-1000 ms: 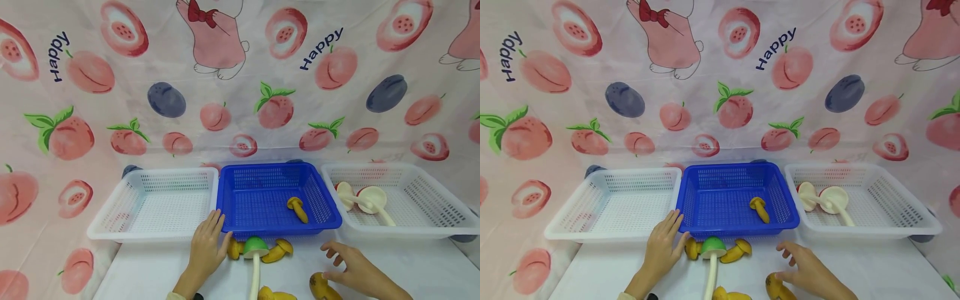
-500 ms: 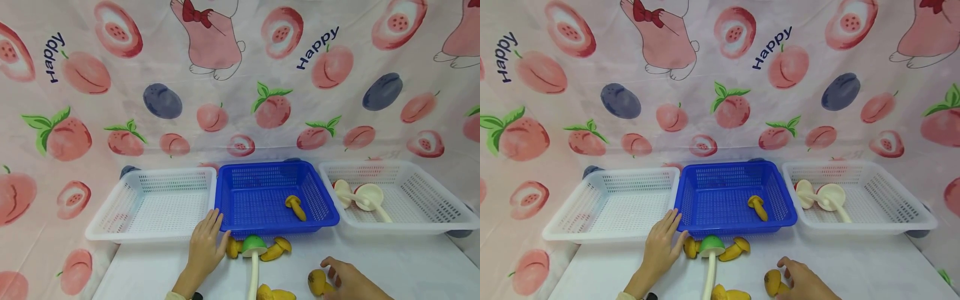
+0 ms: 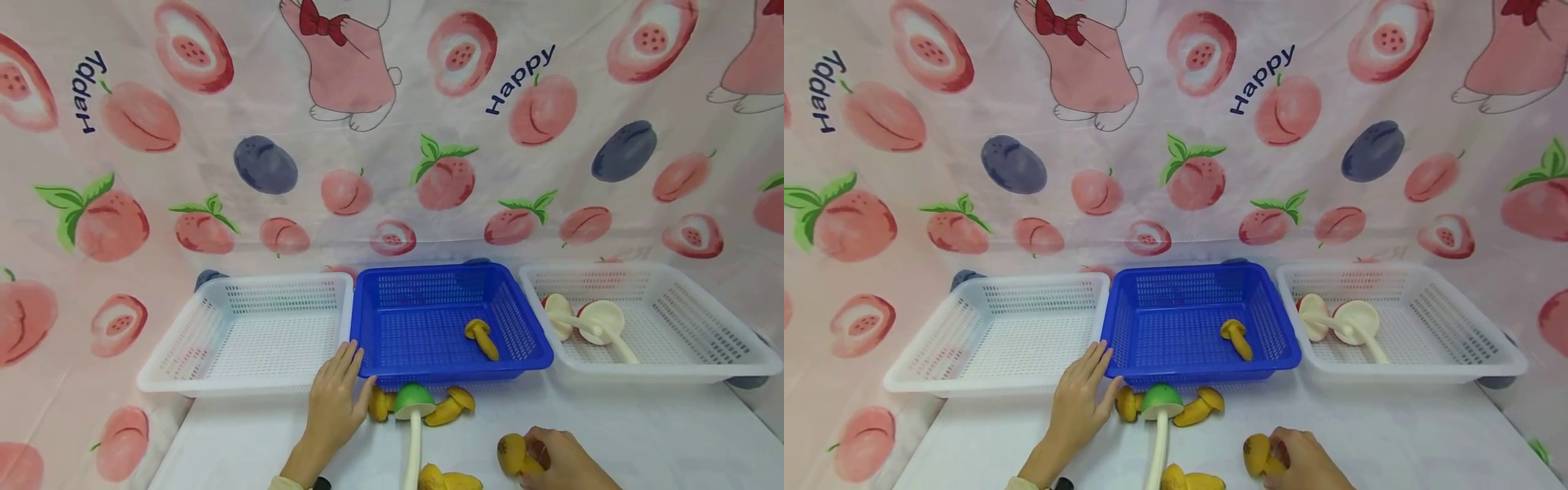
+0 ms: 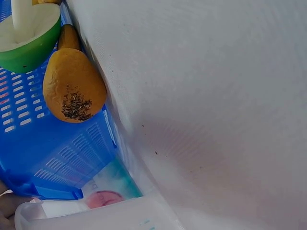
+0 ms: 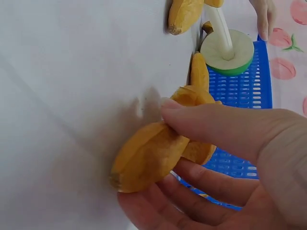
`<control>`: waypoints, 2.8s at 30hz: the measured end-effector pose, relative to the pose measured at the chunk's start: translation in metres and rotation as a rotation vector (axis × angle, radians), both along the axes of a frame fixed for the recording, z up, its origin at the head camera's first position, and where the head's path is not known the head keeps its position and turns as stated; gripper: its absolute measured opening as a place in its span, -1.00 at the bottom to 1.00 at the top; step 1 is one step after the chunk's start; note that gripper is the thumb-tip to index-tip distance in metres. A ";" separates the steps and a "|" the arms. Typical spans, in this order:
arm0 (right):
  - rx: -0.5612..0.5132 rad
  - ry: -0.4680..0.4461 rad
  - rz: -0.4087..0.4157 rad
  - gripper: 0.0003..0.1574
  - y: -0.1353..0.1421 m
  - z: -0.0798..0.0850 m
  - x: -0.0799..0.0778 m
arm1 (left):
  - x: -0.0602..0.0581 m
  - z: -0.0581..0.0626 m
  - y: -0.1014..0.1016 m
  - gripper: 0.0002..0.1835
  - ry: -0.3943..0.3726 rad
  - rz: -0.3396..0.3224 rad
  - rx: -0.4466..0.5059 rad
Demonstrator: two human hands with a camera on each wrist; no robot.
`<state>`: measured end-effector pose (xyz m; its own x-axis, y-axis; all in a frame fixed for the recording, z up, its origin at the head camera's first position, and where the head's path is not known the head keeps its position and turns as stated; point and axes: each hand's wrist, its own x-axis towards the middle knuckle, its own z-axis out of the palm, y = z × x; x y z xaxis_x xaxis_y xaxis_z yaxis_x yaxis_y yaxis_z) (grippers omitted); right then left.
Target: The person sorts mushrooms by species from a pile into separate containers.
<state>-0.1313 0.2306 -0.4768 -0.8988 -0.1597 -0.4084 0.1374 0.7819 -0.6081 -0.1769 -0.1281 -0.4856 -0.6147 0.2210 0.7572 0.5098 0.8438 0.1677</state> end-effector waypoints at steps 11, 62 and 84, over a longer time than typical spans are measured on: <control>0.035 0.149 -0.038 -0.54 -0.001 0.017 -0.002 | -0.002 -0.001 0.000 -0.49 -0.004 -0.001 -0.009; -0.133 0.719 0.126 -0.56 -0.029 0.098 -0.057 | -0.001 -0.001 0.000 -0.50 0.007 0.001 0.001; -0.136 0.637 0.088 -0.54 -0.045 0.086 -0.117 | 0.000 0.000 -0.001 -0.49 0.006 -0.001 -0.003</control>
<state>-0.2484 0.1858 -0.3911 -0.9392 -0.2561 0.2288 -0.3434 0.6842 -0.6434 -0.1769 -0.1287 -0.4857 -0.6101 0.2244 0.7599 0.5120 0.8436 0.1620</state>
